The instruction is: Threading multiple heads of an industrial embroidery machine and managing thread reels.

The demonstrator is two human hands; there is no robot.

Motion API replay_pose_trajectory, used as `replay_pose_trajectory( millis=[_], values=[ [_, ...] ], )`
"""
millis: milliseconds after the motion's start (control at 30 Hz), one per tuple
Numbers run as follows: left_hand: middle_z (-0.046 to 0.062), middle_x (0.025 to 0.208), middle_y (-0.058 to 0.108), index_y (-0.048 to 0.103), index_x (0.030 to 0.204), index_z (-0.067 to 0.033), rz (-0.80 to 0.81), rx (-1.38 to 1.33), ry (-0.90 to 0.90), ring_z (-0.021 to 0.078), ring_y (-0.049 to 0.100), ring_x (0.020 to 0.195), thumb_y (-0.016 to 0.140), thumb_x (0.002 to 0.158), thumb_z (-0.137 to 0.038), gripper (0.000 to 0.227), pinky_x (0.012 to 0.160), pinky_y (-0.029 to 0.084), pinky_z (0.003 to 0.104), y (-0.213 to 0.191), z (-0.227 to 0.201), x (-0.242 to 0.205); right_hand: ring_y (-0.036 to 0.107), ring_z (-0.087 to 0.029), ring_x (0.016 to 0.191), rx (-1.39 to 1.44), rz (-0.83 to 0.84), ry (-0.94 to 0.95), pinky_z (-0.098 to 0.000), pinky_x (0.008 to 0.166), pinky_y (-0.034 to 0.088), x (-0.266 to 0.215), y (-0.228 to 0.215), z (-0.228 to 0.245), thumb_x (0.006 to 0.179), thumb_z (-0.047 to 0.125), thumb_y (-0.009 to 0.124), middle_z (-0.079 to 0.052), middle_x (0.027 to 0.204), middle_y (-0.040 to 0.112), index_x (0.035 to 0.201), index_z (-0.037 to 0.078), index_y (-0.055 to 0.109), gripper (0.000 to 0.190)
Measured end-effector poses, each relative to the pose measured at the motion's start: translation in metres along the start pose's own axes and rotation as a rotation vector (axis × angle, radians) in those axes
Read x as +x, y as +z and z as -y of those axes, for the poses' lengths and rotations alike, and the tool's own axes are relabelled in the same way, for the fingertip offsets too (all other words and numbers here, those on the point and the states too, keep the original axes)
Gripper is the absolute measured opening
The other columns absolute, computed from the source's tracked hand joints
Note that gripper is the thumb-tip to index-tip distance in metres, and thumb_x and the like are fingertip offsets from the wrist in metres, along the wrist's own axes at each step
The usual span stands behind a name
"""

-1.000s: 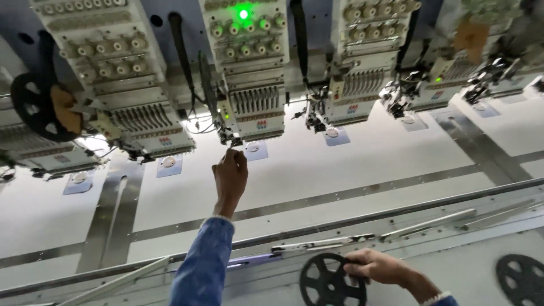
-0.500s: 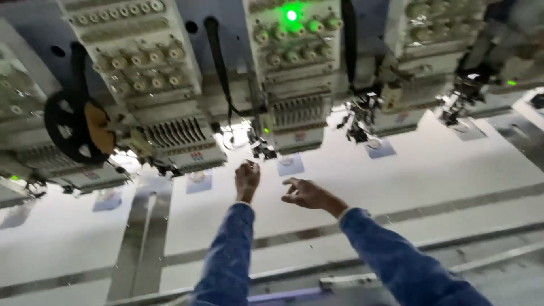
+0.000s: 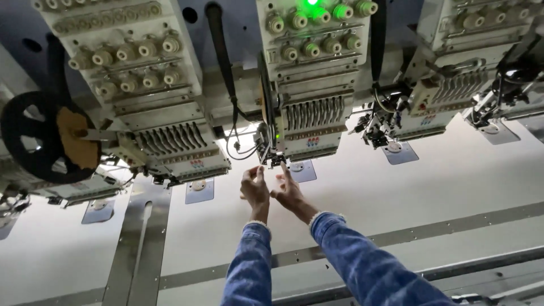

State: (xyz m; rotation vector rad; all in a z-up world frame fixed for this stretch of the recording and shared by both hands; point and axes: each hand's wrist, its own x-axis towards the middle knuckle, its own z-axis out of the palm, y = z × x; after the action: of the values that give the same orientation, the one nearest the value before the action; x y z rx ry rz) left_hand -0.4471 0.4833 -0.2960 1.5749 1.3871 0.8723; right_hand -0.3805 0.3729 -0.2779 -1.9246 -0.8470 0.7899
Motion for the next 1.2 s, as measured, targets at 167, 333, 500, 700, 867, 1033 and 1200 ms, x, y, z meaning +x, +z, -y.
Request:
replay_pose_trajectory(
  millis=[167, 333, 500, 700, 867, 1033, 1200],
  values=[
    [-0.012, 0.109, 0.078, 0.071, 0.116, -0.0323, 0.078, -0.010, -0.061, 0.0120, 0.068, 0.114, 0.064, 0.095, -0.052, 0.029, 0.104, 0.032, 0.032, -0.029, -0.023, -0.018, 0.059, -0.019, 0.126, -0.062, -0.059, 0.059, -0.0369, 0.114, 0.045, 0.001, 0.002, 0.014, 0.080, 0.032, 0.068, 0.004, 0.142, 0.059, 0.164, 0.036, 0.009, 0.102],
    [-0.011, 0.118, 0.076, 0.066, 0.124, -0.0315, 0.112, -0.096, -0.033, 0.0111, 0.064, 0.122, 0.068, 0.093, -0.048, 0.035, 0.105, 0.025, 0.032, -0.016, -0.017, -0.012, 0.065, -0.008, 0.116, -0.023, -0.056, 0.073, -0.0294, 0.107, 0.050, -0.004, 0.004, 0.019, 0.082, 0.028, 0.061, 0.014, 0.130, 0.069, 0.163, 0.037, 0.009, 0.096],
    [-0.015, 0.110, 0.077, 0.071, 0.111, -0.0347, 0.053, -0.165, -0.009, 0.0094, 0.066, 0.118, 0.068, 0.089, -0.041, 0.023, 0.105, 0.027, 0.028, 0.013, 0.008, 0.013, 0.071, -0.005, 0.099, 0.108, -0.064, -0.011, -0.0251, 0.096, 0.055, -0.001, 0.004, 0.014, 0.082, 0.021, 0.060, 0.008, 0.118, 0.075, 0.163, 0.030, 0.016, 0.093],
    [-0.010, 0.106, 0.079, 0.073, 0.106, -0.0302, 0.004, -0.136, -0.107, 0.0095, 0.068, 0.115, 0.068, 0.091, -0.046, 0.023, 0.104, 0.025, 0.028, -0.022, -0.031, -0.024, 0.070, -0.006, 0.106, 0.109, -0.056, 0.040, -0.0259, 0.102, 0.051, -0.007, 0.001, 0.024, 0.081, 0.026, 0.057, 0.012, 0.112, 0.077, 0.162, 0.032, 0.018, 0.090],
    [-0.015, 0.103, 0.079, 0.068, 0.109, -0.0262, -0.016, -0.234, -0.190, 0.0061, 0.068, 0.111, 0.063, 0.094, -0.048, 0.027, 0.104, 0.023, 0.030, -0.008, -0.014, -0.002, 0.069, -0.005, 0.102, 0.058, -0.047, 0.052, -0.0253, 0.098, 0.052, -0.005, 0.001, 0.031, 0.082, 0.030, 0.058, 0.014, 0.107, 0.077, 0.160, 0.040, 0.026, 0.085],
    [0.007, 0.097, 0.079, 0.067, 0.110, -0.0025, -0.190, -0.647, -0.170, 0.0111, 0.068, 0.085, 0.064, 0.093, -0.025, 0.028, 0.090, 0.046, 0.027, -0.027, -0.017, -0.008, 0.070, -0.006, 0.105, 0.005, -0.033, 0.065, -0.0267, 0.100, 0.051, -0.005, -0.001, 0.029, 0.082, 0.036, 0.058, 0.014, 0.109, 0.077, 0.159, 0.044, 0.026, 0.084],
    [0.014, 0.113, 0.076, 0.059, 0.125, 0.0004, 0.168, -0.462, -0.056, 0.0169, 0.067, 0.102, 0.061, 0.085, -0.010, 0.041, 0.094, 0.050, 0.030, -0.041, -0.004, -0.030, 0.067, -0.019, 0.116, -0.019, -0.006, -0.004, -0.0362, 0.104, 0.052, -0.009, 0.000, 0.023, 0.082, 0.034, 0.059, 0.001, 0.127, 0.073, 0.164, 0.036, 0.018, 0.091]
  ],
)
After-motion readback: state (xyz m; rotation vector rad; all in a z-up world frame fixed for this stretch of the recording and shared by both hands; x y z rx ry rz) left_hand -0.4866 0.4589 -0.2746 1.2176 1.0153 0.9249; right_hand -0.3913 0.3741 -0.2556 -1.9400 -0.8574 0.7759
